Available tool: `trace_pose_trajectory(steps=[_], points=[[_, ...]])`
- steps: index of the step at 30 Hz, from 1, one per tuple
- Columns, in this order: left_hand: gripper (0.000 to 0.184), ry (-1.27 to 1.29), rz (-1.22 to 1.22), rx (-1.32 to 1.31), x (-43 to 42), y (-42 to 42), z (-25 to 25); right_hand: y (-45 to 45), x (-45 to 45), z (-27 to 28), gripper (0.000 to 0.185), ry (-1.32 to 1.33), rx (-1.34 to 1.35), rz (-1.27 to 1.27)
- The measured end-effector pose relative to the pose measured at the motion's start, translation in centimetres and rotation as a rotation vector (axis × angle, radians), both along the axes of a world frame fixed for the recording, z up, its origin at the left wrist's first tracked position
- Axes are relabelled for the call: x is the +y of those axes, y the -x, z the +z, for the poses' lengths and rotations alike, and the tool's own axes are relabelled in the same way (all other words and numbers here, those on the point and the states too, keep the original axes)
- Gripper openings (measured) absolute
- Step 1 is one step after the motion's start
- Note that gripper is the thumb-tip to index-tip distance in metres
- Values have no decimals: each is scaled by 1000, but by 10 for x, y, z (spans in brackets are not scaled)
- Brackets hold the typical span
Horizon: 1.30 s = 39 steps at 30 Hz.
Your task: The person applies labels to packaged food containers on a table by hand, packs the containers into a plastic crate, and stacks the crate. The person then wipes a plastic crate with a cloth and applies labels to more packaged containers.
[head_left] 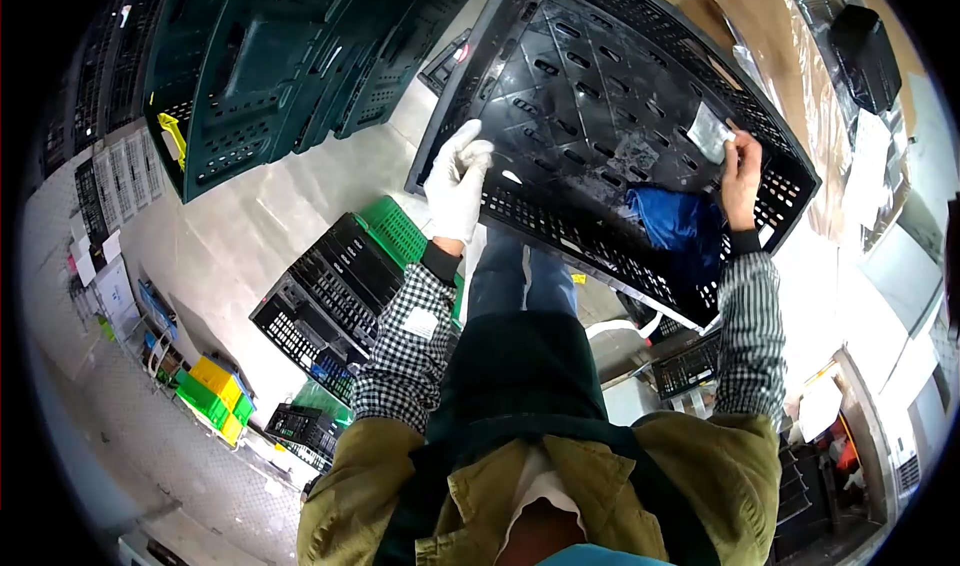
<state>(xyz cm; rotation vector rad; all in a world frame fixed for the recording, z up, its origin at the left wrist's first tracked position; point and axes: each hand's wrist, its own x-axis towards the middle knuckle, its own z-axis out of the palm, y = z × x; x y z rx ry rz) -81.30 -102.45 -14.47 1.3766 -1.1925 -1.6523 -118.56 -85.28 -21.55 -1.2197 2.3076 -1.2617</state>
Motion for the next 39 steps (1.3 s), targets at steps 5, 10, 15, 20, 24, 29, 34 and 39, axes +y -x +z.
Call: trace_pose_trajectory(steps=[5,10,15,20,24,29,34,39], points=[[35,-641,5,310,18,51,24,-119,-20,111,18,-27,-1159,104],[33,-858,89,484,33,80,47,-170,-53,100,32,13,-740,65],[41,-556,-123,352,55,77,32,-177,-50,99,36,22,-530,22],[48,-556,-174,319,59,78,39,-172,-26,93,7,33,-1056,-35],[50,-330,86,198,48,70,49,-149,-18,97,11,56,-812,-420],[34,-507,-336,181,87,88,77,-179,-19,115,12,89,-279,-272],[26,-606,-180,326,99,77,39,-205,-5,124,22,71,-1220,-198],[16,-146,-263,-79,104,67,39,-200,13,115,22,33,-961,117]])
